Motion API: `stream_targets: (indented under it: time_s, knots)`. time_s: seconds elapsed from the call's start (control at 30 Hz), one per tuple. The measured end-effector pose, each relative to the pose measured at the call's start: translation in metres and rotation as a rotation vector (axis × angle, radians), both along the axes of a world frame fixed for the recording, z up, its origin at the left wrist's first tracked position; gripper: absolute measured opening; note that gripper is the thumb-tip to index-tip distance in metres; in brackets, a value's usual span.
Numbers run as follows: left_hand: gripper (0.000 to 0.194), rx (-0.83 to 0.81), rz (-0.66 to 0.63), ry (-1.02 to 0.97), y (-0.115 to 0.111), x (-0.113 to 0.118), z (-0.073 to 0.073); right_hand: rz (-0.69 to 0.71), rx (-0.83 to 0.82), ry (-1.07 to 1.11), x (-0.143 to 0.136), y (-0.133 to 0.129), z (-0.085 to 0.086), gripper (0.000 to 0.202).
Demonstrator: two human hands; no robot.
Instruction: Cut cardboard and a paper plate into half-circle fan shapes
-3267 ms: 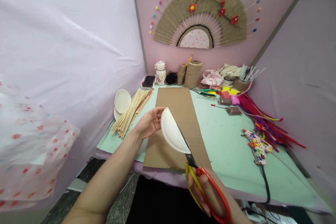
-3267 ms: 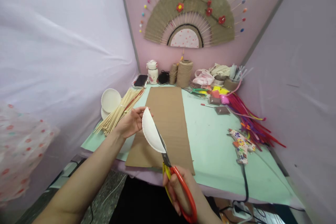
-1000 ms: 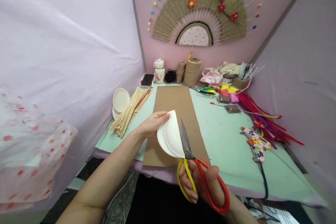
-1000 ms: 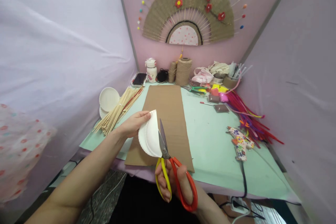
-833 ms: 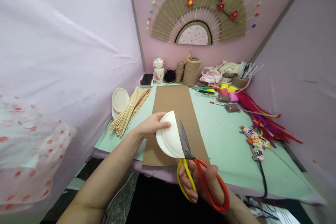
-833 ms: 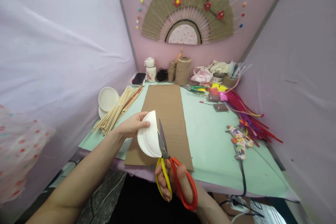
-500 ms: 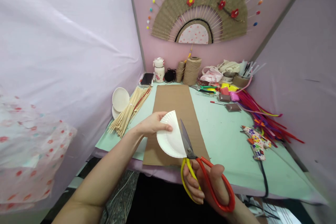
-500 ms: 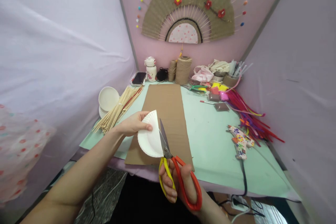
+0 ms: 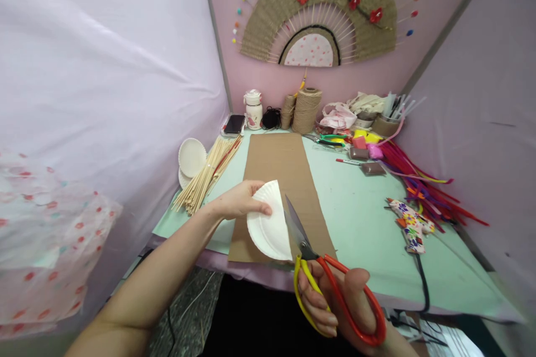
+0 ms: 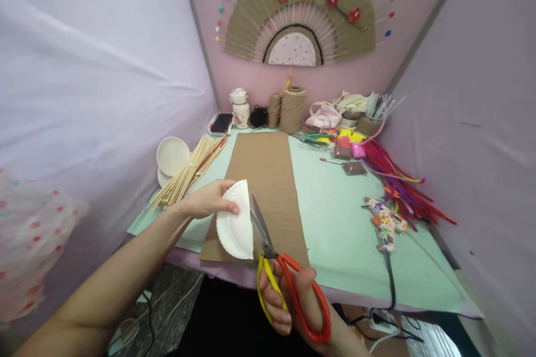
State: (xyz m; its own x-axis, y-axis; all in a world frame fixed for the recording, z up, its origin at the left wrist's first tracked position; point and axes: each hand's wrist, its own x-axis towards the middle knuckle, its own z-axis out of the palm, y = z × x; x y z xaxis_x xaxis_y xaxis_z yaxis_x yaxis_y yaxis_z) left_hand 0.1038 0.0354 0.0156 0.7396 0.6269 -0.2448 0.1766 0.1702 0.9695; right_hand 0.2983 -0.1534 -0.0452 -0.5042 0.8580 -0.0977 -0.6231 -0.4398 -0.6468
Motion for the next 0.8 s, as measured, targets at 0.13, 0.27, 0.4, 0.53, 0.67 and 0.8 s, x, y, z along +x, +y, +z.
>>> stream_targets:
  time_s: [0.13,0.27,0.4,0.53,0.67,0.8]
  knots:
    - [0.046,-0.001,0.006,-0.054,-0.004,0.003,-0.003,0.017,0.013,0.031,0.001,0.001,0.003,0.086]
    - [0.044,-0.013,0.001,-0.028,-0.006,0.004,-0.005,0.017,0.038,0.018,0.002,0.001,0.003,0.083]
    - [0.042,-0.004,-0.014,-0.007,-0.008,0.004,-0.004,0.020,0.032,0.017,0.002,0.003,0.001,0.084]
    - [0.044,-0.002,-0.041,-0.012,-0.011,0.005,-0.003,0.007,0.057,0.010,0.001,0.006,-0.001,0.085]
    - [0.044,0.011,-0.060,-0.001,-0.013,0.006,-0.004,0.023,0.053,0.003,0.002,0.008,0.002,0.085]
    - [0.044,0.012,-0.019,0.013,-0.014,0.008,-0.004,-0.007,0.020,0.005,-0.002,0.006,0.002,0.086]
